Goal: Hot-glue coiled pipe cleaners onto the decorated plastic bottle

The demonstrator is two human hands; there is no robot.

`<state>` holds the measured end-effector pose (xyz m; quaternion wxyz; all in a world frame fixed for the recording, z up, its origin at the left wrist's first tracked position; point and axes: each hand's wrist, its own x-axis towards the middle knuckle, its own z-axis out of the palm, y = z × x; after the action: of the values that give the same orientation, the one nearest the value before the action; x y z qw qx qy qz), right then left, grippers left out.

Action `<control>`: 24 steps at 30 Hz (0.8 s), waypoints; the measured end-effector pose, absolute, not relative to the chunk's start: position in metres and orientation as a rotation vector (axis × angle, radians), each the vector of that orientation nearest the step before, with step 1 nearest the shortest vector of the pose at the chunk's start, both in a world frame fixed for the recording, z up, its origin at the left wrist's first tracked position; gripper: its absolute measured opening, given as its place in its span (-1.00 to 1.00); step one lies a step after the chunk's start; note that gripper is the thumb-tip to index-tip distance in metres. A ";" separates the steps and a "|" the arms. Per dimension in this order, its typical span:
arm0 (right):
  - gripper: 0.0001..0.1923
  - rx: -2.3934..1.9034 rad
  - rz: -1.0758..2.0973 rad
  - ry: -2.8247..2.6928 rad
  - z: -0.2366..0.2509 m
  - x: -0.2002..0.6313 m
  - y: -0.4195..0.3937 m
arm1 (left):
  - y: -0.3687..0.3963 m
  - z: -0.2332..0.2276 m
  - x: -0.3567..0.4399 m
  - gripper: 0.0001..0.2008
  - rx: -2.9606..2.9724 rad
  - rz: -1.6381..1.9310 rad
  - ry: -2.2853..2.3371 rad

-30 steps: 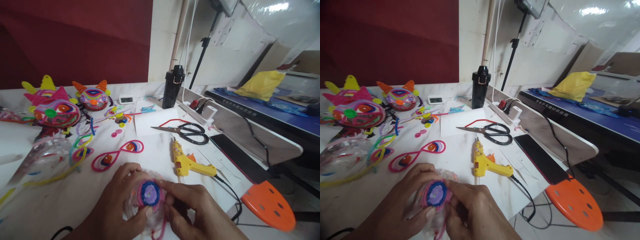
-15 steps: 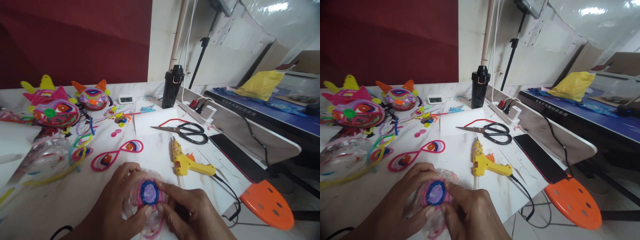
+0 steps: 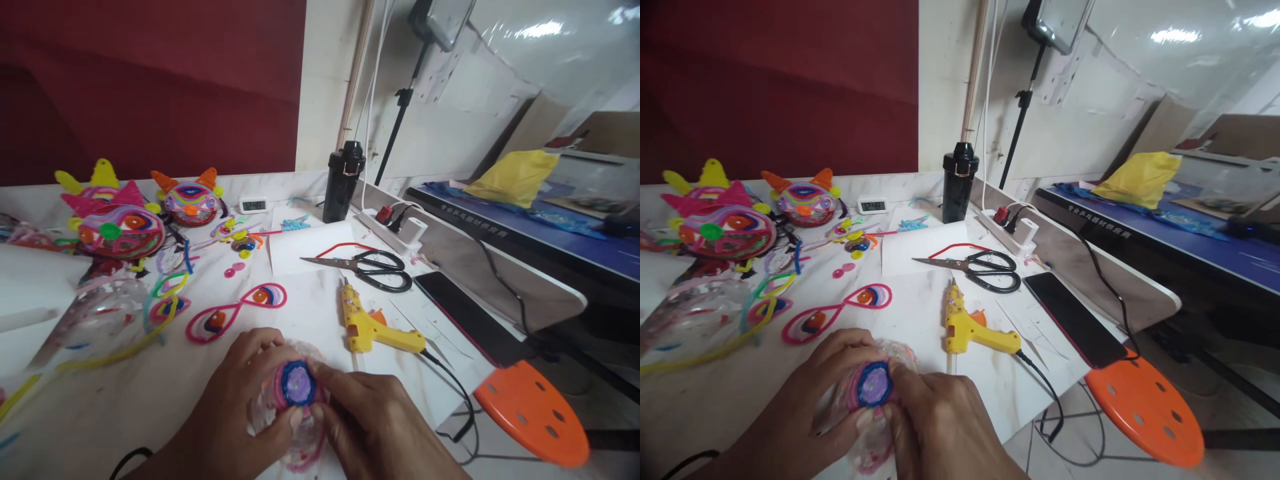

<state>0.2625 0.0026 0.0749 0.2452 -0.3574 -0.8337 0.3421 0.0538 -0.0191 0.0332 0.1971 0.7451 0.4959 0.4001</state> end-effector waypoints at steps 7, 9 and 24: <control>-0.72 -1.011 0.956 -2.276 0.078 0.262 0.003 | -0.019 0.033 0.052 -0.46 2.066 1.070 1.374; -0.72 -1.006 0.954 -2.271 0.078 0.263 0.004 | -0.019 0.033 0.051 -0.46 2.070 1.081 1.366; -0.72 -0.997 0.951 -2.294 0.075 0.265 0.004 | -0.018 0.035 0.052 -0.50 2.042 1.089 1.369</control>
<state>0.2648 0.0044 0.0749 0.2305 -0.3626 -0.8341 0.3458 0.0518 -0.0180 0.0348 0.2247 0.7400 0.4961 0.3948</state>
